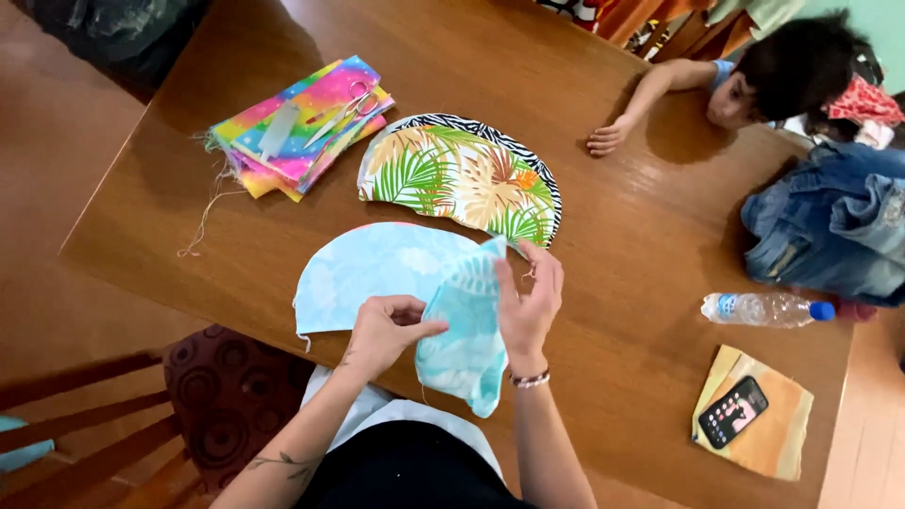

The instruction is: A person is seen aligning and folding pre-cut fabric pieces on a table, likely preparing them for assembly into a garment or accessory.

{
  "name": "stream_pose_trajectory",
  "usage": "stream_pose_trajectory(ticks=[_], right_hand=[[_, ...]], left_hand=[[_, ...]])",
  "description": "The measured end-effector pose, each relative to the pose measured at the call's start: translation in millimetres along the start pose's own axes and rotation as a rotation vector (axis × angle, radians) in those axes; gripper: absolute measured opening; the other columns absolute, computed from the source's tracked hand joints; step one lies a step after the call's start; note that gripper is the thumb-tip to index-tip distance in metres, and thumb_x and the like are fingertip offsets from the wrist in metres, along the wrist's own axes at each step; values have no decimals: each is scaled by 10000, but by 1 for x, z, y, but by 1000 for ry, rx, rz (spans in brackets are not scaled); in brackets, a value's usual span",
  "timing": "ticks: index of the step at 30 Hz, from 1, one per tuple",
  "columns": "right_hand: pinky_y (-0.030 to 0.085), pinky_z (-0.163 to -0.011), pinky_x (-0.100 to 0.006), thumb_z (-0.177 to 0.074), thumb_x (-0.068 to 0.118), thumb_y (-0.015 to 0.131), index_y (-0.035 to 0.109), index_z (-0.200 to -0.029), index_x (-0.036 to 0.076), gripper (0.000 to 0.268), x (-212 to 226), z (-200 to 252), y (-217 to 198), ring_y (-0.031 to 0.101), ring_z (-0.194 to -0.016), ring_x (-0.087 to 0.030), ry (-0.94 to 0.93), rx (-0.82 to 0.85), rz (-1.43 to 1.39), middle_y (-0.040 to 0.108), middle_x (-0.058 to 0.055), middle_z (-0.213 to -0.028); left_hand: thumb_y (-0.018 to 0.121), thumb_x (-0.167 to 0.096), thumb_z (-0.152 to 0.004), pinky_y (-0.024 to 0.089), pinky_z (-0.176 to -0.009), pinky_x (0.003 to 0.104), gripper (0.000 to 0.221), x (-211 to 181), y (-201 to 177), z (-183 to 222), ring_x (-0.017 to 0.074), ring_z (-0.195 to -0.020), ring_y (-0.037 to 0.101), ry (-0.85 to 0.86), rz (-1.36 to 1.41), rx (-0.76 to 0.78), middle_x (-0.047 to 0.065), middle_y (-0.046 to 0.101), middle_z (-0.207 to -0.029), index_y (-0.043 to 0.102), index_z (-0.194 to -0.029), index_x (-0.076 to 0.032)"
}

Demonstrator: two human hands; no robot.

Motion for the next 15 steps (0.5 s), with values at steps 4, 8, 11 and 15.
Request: stream_pose_trajectory(ticks=[4, 8, 11, 15], right_hand=[[535, -879, -337, -829, 183, 845, 732, -1014, 82, 239, 10, 29, -6, 698, -950, -235, 49, 47, -40, 721, -83, -969], [546, -814, -342, -787, 195, 863, 785, -1033, 102, 275, -28, 69, 19, 659, -836, -158, 592, 288, -294, 755, -72, -878], [541, -664, -260, -757, 98, 884, 811, -939, 75, 197, -40, 81, 20, 594, -670, -73, 744, 236, -430, 728, -32, -702], [527, -571, -232, -692, 151, 943, 841, -838, 104, 184, -41, 81, 16, 586, -572, -57, 711, 219, -388, 723, -35, -619]], left_hand=[[892, -156, -772, 616, -762, 316, 236, 0, 21, -7, 139, -780, 651, -17, 242, 15, 85, 759, -840, 807, -966, -52], [817, -72, -836, 633, -842, 405, 214, 15, 43, -14, 241, -855, 744, -96, 532, 131, 184, 776, -917, 770, -1009, 46], [832, -34, -812, 637, -830, 410, 211, 36, 48, -16, 291, -851, 757, -139, 579, 111, 214, 769, -907, 757, -977, 74], [812, -39, -831, 656, -775, 378, 166, 51, 45, -16, 271, -816, 763, -104, 564, 72, 203, 770, -880, 749, -930, 78]])
Point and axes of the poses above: each hand's wrist, its own z-axis away from the middle knuckle, its own y-axis out of the palm, x = y × z, the point moved 9 cm from there along -z, towards the middle knuckle
